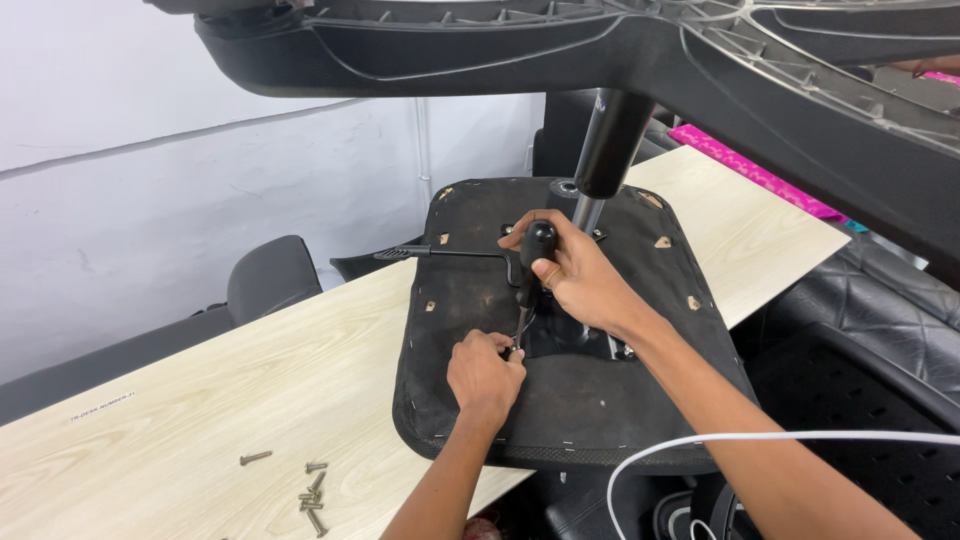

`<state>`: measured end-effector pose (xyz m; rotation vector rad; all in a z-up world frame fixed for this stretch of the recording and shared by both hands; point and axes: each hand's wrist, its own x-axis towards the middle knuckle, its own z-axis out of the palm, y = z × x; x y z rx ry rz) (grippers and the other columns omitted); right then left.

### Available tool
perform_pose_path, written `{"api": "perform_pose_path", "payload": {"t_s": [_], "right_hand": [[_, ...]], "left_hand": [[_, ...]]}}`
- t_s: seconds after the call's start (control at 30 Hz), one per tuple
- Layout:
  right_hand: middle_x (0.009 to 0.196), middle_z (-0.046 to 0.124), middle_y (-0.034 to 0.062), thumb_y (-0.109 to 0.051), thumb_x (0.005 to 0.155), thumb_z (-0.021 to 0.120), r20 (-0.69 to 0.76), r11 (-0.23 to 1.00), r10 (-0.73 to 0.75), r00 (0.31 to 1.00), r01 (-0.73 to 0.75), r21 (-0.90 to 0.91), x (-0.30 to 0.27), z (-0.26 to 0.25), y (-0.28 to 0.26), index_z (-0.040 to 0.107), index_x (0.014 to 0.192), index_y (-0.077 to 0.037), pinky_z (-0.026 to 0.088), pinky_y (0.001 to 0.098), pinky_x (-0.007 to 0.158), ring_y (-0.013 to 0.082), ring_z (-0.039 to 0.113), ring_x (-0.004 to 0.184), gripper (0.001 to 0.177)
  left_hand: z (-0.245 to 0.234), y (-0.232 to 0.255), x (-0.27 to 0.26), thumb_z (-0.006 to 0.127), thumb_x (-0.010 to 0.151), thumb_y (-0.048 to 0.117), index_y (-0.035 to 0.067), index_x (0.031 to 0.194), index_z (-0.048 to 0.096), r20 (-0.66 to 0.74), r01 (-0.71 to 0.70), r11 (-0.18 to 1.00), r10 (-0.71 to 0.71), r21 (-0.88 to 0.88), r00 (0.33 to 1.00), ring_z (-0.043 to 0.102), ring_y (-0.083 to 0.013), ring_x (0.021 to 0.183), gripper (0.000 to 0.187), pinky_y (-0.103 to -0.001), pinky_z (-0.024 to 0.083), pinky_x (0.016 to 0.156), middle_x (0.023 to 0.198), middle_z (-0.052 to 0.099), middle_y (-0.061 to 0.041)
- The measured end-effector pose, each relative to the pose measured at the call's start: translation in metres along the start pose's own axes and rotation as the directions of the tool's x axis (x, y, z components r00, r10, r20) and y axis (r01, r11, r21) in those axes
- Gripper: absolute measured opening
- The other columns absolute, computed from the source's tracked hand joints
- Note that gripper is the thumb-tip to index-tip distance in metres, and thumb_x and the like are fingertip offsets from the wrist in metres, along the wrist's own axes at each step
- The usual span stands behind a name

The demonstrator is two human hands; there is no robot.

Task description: The person uses a screwdriver to fasten screws into the base of an office chair, securing the seat to the central column. They repeatedly pick screws from a wooden board and tighten them into the chair base while the chair remains upside down.

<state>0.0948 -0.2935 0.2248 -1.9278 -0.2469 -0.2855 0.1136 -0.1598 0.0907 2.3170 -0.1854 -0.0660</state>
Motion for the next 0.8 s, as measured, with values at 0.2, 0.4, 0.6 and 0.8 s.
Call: {"api": "perform_pose_path", "payload": {"t_s": [0.2,0.4,0.6,0.8], "right_hand": [[0.123,0.066,0.0094,0.016,0.086,0.051,0.094,0.989,0.143,0.985,-0.146,0.028,0.013,-0.004,0.004,0.058,0.128,-0.008,0.05,0.0343,0.106,0.0198,0.062,0.13,0.049],[0.113,0.065,0.0083,-0.003,0.082,0.078,-0.124,0.999,0.03,0.992,-0.032,-0.013,0.009,0.013,0.01,0.055,0.131,-0.007,0.06,0.03,0.09,0.0174,0.069,0.107,0.054],[0.106,0.063,0.0097,-0.018,0.076,0.091,-0.422,0.958,-0.097,0.902,-0.03,-0.285,-0.005,0.039,0.009,0.053,0.137,-0.01,0.063,0.0306,0.076,0.0181,0.071,0.088,0.072],[0.128,0.055,0.018,-0.004,0.082,0.083,-0.188,0.884,-0.373,0.909,0.286,-0.37,-0.002,0.02,0.001,0.057,0.131,-0.005,0.058,0.041,0.091,0.0295,0.06,0.115,0.055]], "left_hand": [[0.001,0.0,-0.001,0.083,0.08,0.022,0.015,0.096,0.08,-0.003,0.009,1.0,-0.009,-0.009,1.0,0.067,-0.0223,0.101,0.018,-0.037,0.055,0.091,0.104,0.073,-0.002],[0.006,-0.001,-0.001,0.083,0.08,0.028,0.013,0.096,0.08,-0.063,-0.034,0.999,0.035,0.028,0.997,0.064,-0.0246,0.094,0.022,-0.039,0.052,0.088,0.098,0.071,-0.004],[0.013,-0.005,-0.005,0.082,0.079,0.027,0.012,0.094,0.08,-0.142,-0.096,0.995,0.1,0.035,0.985,0.061,-0.0246,0.094,0.022,-0.04,0.048,0.091,0.095,0.069,-0.004],[0.017,-0.007,-0.004,0.081,0.08,0.027,0.012,0.093,0.081,-0.177,-0.085,0.996,0.085,0.006,0.981,0.061,-0.025,0.094,0.02,-0.04,0.047,0.091,0.097,0.069,-0.004]]}}
